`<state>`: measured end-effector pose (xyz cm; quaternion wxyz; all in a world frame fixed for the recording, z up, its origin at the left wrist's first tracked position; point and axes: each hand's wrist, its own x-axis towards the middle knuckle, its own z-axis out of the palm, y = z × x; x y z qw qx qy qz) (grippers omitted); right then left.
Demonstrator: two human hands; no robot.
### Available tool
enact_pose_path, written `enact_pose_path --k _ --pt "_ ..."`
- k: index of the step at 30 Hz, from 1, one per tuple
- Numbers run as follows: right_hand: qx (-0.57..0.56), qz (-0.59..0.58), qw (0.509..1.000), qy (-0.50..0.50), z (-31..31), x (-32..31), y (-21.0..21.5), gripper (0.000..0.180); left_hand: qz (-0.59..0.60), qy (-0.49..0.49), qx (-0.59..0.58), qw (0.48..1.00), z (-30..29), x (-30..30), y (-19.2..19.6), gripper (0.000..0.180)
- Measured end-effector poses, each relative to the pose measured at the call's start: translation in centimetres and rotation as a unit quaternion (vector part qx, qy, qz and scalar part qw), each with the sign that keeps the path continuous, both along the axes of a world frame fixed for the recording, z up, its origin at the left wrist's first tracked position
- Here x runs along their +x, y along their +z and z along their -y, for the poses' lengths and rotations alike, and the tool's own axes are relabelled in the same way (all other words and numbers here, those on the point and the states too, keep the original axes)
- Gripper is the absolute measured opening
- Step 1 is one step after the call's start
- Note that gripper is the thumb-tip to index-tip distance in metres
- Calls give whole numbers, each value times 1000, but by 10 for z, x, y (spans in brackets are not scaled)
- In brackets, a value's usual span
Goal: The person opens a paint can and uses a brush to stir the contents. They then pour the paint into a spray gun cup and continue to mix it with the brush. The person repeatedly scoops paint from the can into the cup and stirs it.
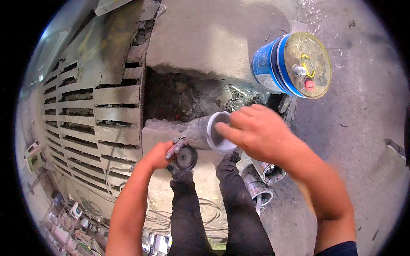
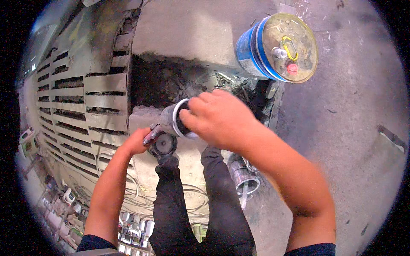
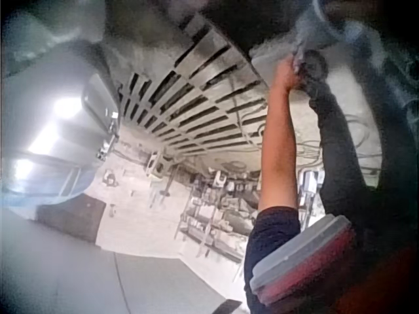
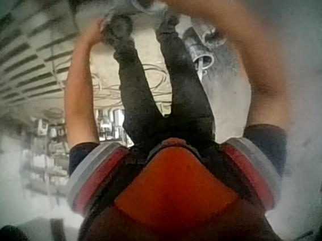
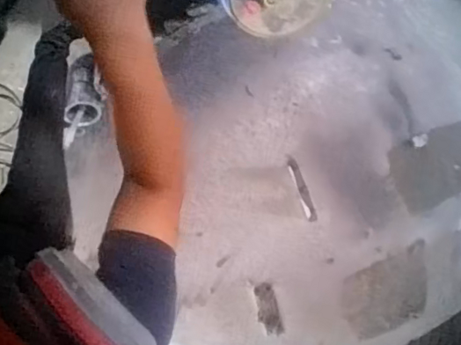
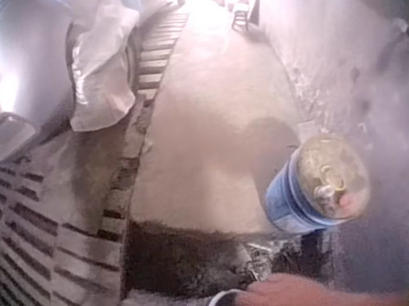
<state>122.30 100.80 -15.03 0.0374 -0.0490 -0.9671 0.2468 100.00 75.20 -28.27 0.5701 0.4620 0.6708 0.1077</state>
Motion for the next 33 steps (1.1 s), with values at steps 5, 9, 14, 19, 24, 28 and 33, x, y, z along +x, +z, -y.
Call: enact_pose_path --k 5,9,14,19,24,28,33 --pt "-78 191 978 -5 25 8 -26 17 -55 26 12 998 -4 6 -1 27" --pt "-100 103 989 -29 10 25 22 23 -90 33 87 992 10 3 -16 31" --pt "7 150 988 -42 9 63 43 32 -134 75 145 977 10 7 -19 32" --pt "-7 84 991 -99 21 61 59 30 -164 66 187 966 12 8 -29 32" --pt "-63 133 979 -141 25 80 33 32 -204 94 211 951 8 14 -28 26" --pt "-82 68 977 -186 28 64 53 23 -217 76 212 950 15 9 -31 23" --pt "-76 111 975 -180 24 76 31 27 -212 93 232 945 8 12 -28 27"
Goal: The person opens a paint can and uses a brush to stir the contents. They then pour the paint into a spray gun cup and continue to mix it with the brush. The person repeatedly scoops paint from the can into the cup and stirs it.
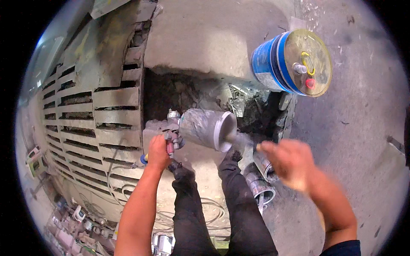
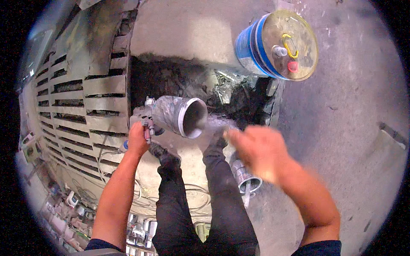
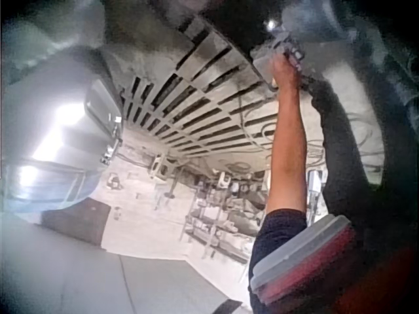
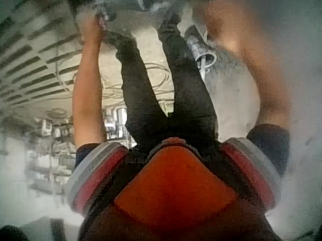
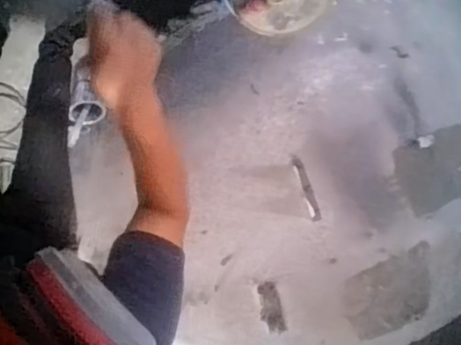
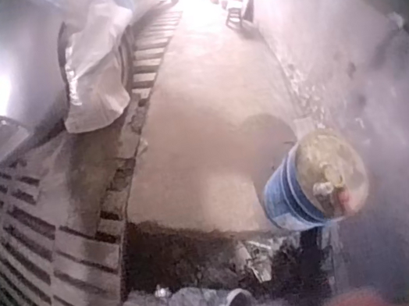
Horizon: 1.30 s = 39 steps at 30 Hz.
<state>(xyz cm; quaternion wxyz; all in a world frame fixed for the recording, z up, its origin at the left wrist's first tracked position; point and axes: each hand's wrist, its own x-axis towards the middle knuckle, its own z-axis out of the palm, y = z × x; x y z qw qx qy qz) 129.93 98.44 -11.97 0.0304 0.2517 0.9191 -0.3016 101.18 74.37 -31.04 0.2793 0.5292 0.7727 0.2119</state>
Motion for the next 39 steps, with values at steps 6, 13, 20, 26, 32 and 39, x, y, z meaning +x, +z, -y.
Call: enact_pose_path --k 6,13,20,26,32,39 --pt "30 -44 997 -47 -12 -19 7 22 -18 -8 1 1000 9 -1 -7 31" --pt "-26 -37 999 -13 4 -4 13 27 -8 -10 -9 1000 5 4 -2 28" --pt "-87 -44 994 -47 21 1 6 27 -28 1 -13 1000 7 10 -3 26" --pt "-36 34 999 -3 -3 -6 6 20 -15 27 4 1000 11 18 -6 22" --pt "-37 -28 995 -86 -7 -27 21 19 -11 11 16 1000 17 17 -9 20" --pt "-99 -18 994 -51 17 -23 3 22 -12 -18 -21 1000 20 23 -6 22"
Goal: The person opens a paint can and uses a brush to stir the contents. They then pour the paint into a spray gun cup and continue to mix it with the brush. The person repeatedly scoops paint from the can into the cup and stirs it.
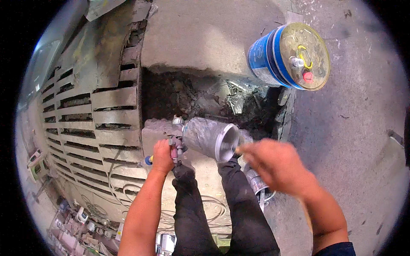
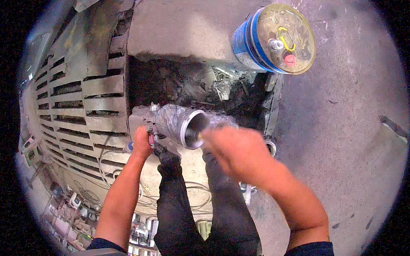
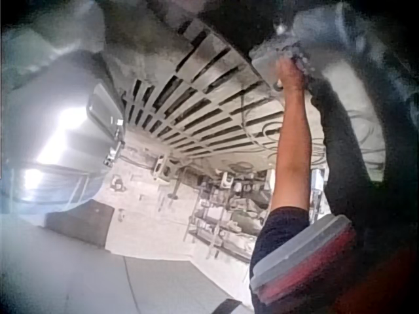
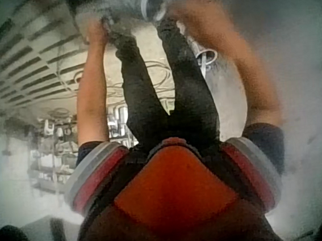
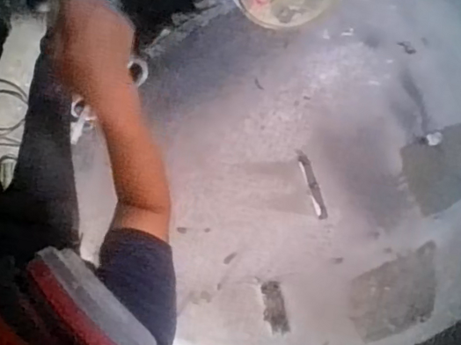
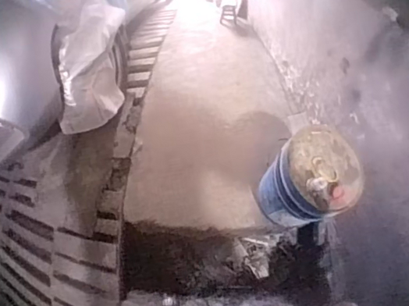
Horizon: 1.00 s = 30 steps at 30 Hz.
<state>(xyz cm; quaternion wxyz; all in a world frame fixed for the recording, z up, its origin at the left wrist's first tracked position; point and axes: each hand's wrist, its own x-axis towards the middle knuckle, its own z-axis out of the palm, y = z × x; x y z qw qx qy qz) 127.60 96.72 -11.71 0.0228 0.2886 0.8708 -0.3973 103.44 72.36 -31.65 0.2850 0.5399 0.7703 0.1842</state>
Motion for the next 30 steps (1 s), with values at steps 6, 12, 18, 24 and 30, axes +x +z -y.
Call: enact_pose_path --k 6,12,18,24,30 --pt "25 72 995 57 23 6 -34 23 36 39 28 998 -2 5 -2 25" --pt "65 -14 998 -4 4 -12 -33 23 29 14 16 999 4 2 5 21" --pt "46 -78 994 59 24 -7 -63 19 53 6 7 999 10 7 0 22" --pt "133 -8 986 99 13 -12 -82 21 70 35 -64 995 6 14 7 25" --pt "-193 2 975 -108 27 -17 -79 22 61 30 -67 995 20 12 -2 27"
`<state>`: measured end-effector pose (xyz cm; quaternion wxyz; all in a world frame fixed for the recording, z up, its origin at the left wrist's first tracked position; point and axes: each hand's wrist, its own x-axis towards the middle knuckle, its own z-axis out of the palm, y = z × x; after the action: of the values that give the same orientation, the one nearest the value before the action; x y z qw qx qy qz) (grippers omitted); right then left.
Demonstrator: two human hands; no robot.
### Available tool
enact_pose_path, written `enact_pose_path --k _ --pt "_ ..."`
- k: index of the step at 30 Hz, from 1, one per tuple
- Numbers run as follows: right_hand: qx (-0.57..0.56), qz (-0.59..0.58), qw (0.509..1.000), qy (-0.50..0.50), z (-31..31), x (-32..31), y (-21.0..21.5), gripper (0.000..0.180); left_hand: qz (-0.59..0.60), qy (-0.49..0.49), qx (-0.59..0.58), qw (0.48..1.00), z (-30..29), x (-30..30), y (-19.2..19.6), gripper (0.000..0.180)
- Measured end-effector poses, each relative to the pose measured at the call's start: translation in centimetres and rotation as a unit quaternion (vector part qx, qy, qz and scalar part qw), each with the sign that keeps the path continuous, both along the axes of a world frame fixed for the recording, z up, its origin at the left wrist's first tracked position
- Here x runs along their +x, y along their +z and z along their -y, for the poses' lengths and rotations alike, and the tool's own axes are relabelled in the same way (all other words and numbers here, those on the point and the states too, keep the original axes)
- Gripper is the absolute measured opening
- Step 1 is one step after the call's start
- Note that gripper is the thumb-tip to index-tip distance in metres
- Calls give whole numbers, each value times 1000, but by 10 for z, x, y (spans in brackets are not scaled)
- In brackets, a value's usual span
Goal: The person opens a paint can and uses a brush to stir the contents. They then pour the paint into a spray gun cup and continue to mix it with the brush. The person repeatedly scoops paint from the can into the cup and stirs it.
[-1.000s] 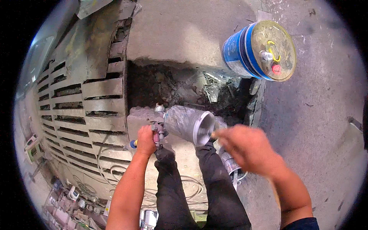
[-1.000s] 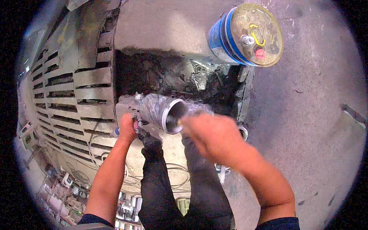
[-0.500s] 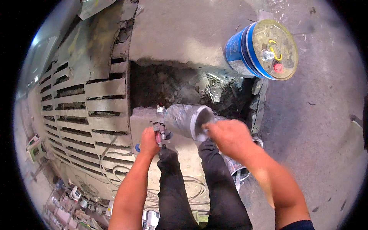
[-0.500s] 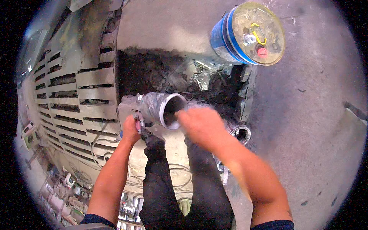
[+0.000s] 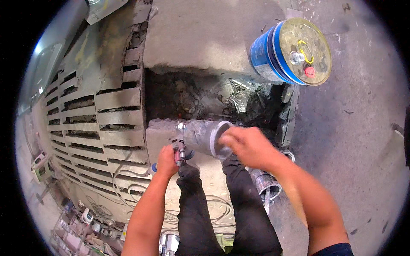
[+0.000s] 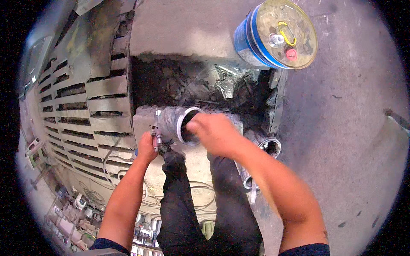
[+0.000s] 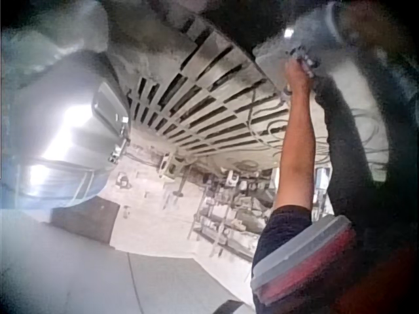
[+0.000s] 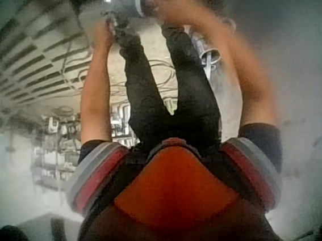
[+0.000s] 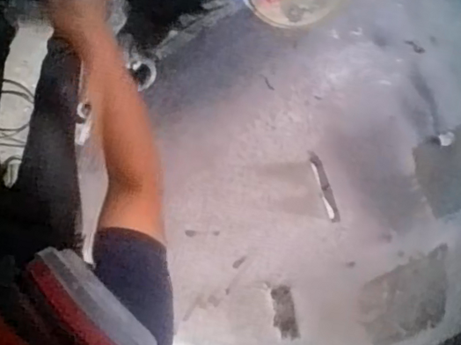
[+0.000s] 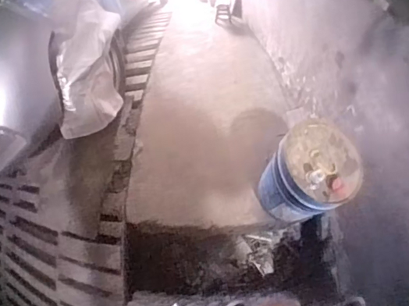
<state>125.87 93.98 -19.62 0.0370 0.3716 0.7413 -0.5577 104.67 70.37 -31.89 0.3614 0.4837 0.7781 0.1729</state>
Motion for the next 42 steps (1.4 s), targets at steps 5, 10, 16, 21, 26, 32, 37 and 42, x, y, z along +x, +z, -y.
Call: enact_pose_path --k 5,10,16,21,26,32,37,42 --pt "-186 58 973 -123 -36 21 76 20 9 4 -3 1000 -3 -3 11 27" --pt "98 26 990 99 -45 34 97 17 33 -18 -38 999 -3 -14 10 32" --pt "-32 -10 998 -46 -52 5 81 13 71 -44 -142 986 -18 -16 11 35" --pt "79 3 996 46 -68 15 73 15 103 -91 -161 977 -24 -26 16 30" --pt "36 -13 996 86 -67 13 75 12 161 -82 -159 971 -29 -27 20 32" --pt "91 -38 995 10 -85 11 61 12 184 -122 -179 959 -36 -28 18 25" --pt "101 -3 981 166 -83 20 73 12 207 -114 -186 954 -34 -33 24 25" --pt "110 -61 980 155 -92 4 66 13 214 -131 -213 944 -43 -27 32 26"
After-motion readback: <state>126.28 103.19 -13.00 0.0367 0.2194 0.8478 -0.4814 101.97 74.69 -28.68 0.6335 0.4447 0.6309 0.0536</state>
